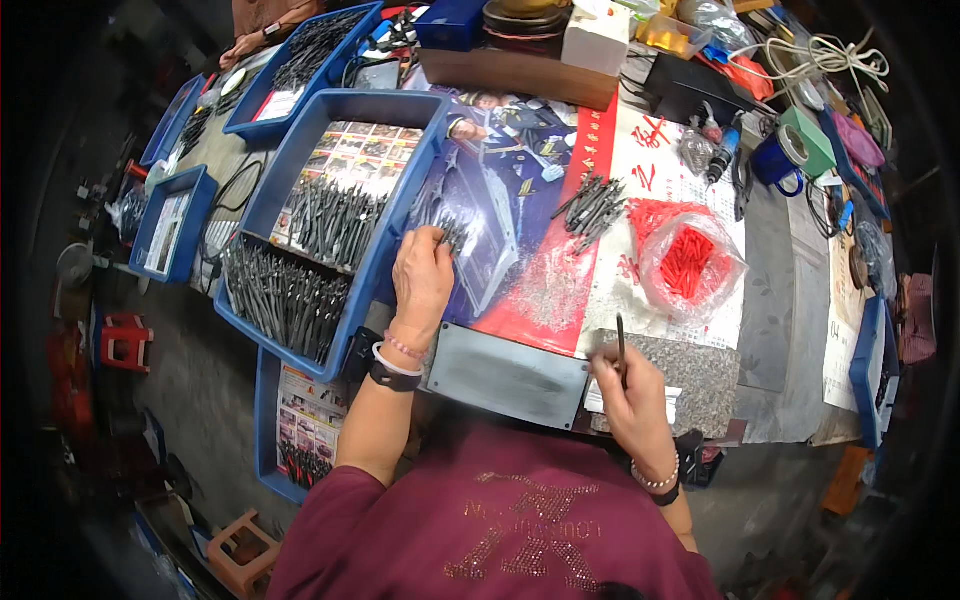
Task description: The person repeatedly picks a red plastic sleeve and a metal rod from a workbench, slides the sleeve onto the rod, and places the assembled pair into a blue bin. The cycle continues with multiple identical units.
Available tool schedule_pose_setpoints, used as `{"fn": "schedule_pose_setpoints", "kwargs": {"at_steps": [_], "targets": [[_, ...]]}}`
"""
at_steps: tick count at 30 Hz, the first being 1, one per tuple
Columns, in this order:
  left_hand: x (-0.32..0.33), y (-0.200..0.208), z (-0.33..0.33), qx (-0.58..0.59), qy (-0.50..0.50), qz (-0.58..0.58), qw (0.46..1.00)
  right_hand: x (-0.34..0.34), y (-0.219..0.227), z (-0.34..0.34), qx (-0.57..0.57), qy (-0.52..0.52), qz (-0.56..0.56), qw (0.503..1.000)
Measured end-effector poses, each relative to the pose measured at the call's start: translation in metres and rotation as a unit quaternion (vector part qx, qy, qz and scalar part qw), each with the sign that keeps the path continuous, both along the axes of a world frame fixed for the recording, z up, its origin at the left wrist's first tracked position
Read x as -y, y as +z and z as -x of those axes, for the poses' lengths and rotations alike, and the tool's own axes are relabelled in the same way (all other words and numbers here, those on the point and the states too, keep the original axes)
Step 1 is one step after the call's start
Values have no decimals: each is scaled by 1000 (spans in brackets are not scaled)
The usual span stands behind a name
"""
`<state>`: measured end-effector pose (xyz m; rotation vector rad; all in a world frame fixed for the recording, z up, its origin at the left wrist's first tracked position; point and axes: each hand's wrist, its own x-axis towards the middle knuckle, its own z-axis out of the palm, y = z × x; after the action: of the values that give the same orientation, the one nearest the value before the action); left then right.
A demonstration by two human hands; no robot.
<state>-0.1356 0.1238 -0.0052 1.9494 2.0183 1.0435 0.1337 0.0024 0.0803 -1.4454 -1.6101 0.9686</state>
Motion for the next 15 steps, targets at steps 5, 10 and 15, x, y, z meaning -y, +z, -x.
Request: {"fn": "schedule_pose_setpoints", "kwargs": {"at_steps": [5, 10, 15], "targets": [[-3, 1, -15, -67, 18, -35, 997, -44, -8, -24, 48, -41, -41, 997], [-21, 15, -53, 60, -65, -6, 996, -78, -10, -48, 138, -44, 14, 989], [-64, 8, -112, 54, -112, -1, 992, -87, 8, -63, 140, -48, 43, 988]]}}
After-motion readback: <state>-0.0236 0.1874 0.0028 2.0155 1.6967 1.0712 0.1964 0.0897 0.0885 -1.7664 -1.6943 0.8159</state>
